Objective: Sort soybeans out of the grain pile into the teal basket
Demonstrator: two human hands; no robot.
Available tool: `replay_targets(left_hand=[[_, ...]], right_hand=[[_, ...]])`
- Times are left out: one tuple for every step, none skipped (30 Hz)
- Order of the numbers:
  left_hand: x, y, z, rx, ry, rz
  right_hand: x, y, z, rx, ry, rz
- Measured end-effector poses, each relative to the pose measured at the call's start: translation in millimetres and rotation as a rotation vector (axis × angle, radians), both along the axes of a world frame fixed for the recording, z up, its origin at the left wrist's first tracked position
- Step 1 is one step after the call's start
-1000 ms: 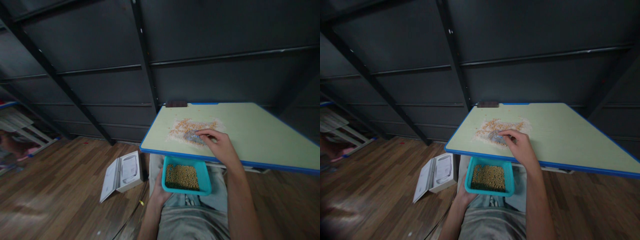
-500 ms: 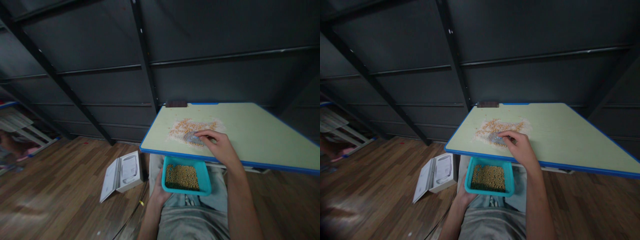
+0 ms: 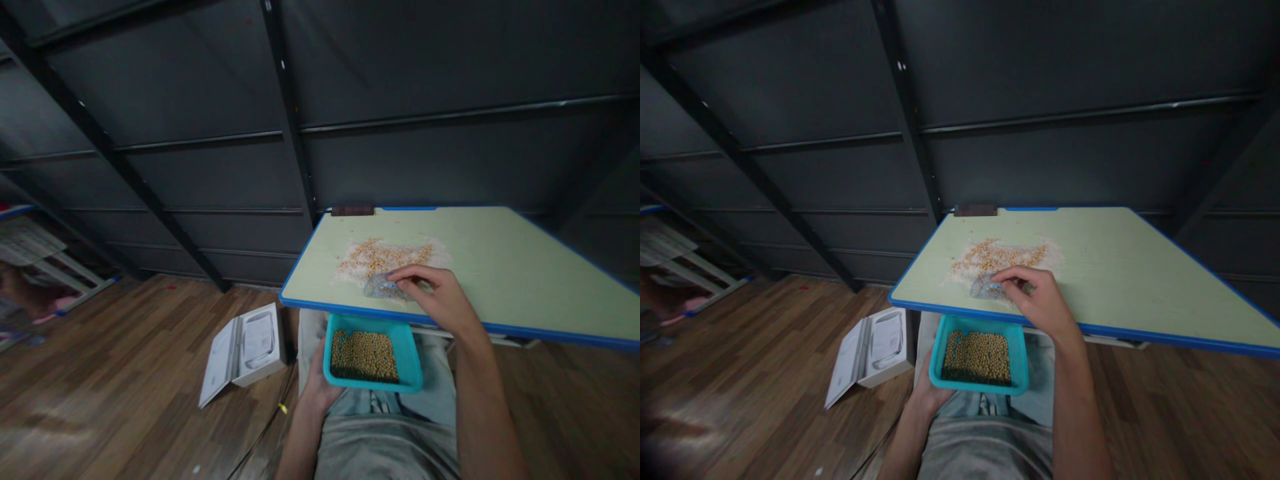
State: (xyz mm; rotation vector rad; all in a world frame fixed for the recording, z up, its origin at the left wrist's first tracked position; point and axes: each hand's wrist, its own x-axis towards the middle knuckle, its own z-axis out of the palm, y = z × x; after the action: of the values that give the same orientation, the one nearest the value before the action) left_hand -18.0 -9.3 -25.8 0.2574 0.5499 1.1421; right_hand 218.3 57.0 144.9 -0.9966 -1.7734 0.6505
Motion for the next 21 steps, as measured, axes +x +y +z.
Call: replay_targets(left_hand=[[0,0,0.6,-0.003,0.000,0.002],[0,0,1.4,-0.010,0.001,0.003],[1,0,2.3,-0.021,0.003,0.004],[1,0,3.3,-0.035,0.007,0.007],[1,0,4.3,-0.049,0.009,0.010],[1,0,5.2,-0.061,0.010,0.016],[2,0,6.2,-0.070,0.008,0.023],[2,0,7.1,-0.073,0.004,0.028],[2,-1,8.1,-0.073,0.001,0.030],[2,-1,9.0,-0.072,0.000,0.027],[2,-1,9.9,-0.073,0.001,0.021],[2,-1,10.7,-0.077,0.005,0.014],[2,-2,11.2,-0.081,0.010,0.008],[2,-2,11.4,-0.084,0.015,0.005],[2,-1,11.2,-0.085,0.018,0.005],[2,-1,10.6,-0.082,0.019,0.008],[2,-1,9.7,-0.074,0.018,0.015],[2,-1,8.6,-0.065,0.018,0.020],[2,-1,7.6,-0.059,0.019,0.022],[2,-1,6.6,-0.056,0.021,0.021],[2,-1,6.0,-0.056,0.023,0.020]], right_hand=[[0,0,0.4,0.000,0.001,0.012],[1,-1,0.7,0.000,-0.001,0.028],[1,-1,0.9,0.000,-0.007,0.047],[1,-1,0.9,0.000,-0.014,0.065],[2,-1,0.8,0.000,-0.022,0.078],[1,-1,0.5,0.002,-0.028,0.084],[1,0,0.1,0.003,-0.031,0.084],[1,1,-0.6,0.005,-0.033,0.075],[0,2,-1.4,0.007,-0.034,0.060],[-1,3,-2.2,0.010,-0.032,0.038],[-1,4,-3.2,0.019,-0.032,0.010],[-2,5,-4.1,0.030,-0.033,-0.017],[-2,7,-4.9,0.043,-0.034,-0.042],[-2,8,-5.7,0.058,-0.037,-0.062],[-2,8,-6.2,0.070,-0.039,-0.076],[-2,8,-6.7,0.077,-0.042,-0.083],[-1,9,-6.9,0.080,-0.042,-0.087],[-1,8,-7.0,0.082,-0.039,-0.092],[-1,8,-7.1,0.085,-0.032,-0.100],[0,8,-7.1,0.090,-0.021,-0.112],[0,8,-7.3,0.095,-0.008,-0.130]])
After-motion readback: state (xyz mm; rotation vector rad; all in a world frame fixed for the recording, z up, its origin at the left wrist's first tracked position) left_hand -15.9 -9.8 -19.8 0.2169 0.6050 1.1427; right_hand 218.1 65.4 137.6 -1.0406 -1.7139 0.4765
